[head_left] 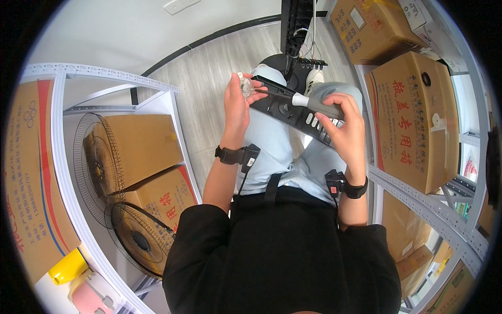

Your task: The person sits on the floor and assembles a small white circular electronic component. They insert a small metal piece into the component, connect red wires to its terminals, and then wrap the assembly with clear tape.

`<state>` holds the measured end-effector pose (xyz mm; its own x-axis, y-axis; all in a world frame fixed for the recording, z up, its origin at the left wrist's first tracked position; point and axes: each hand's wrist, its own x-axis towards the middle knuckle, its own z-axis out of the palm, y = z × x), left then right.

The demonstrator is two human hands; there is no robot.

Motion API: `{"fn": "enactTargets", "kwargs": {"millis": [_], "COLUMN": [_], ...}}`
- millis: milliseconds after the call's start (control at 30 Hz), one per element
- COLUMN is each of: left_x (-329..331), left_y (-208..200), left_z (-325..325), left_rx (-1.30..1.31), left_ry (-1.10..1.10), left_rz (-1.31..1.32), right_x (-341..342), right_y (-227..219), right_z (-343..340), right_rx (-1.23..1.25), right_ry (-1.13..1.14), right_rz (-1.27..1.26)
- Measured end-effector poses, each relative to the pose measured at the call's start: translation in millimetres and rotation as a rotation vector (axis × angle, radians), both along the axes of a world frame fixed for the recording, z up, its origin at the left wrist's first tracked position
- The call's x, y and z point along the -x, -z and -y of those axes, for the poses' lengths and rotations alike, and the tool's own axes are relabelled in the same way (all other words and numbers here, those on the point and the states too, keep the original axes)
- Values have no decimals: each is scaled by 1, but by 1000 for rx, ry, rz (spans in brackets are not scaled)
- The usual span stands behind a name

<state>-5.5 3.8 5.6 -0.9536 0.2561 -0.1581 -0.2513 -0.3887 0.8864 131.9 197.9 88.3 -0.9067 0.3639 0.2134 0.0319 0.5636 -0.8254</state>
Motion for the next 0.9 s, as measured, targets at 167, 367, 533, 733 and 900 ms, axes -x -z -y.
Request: {"fn": "enactTargets", "kwargs": {"millis": [167, 367, 533, 733, 900], "left_x": [1, 3, 3, 4, 3], "left_y": [1, 3, 5, 6, 0], "left_z": [0, 1, 0, 4, 4], "left_rx": [4, -10, -29, -79, -132], "left_ry": [3, 2, -33, 0, 112], "left_rz": [23, 43, 66, 66, 134], "right_x": [-1, -4, -6, -7, -7], "right_y": [1, 14, 24, 32, 29], "right_z": [-1, -16, -20, -22, -22], "right_rx": [78, 143, 252, 383, 409], "right_ry": [-28, -24, 3, 26, 29], "right_rz": [-71, -69, -36, -38, -29]}}
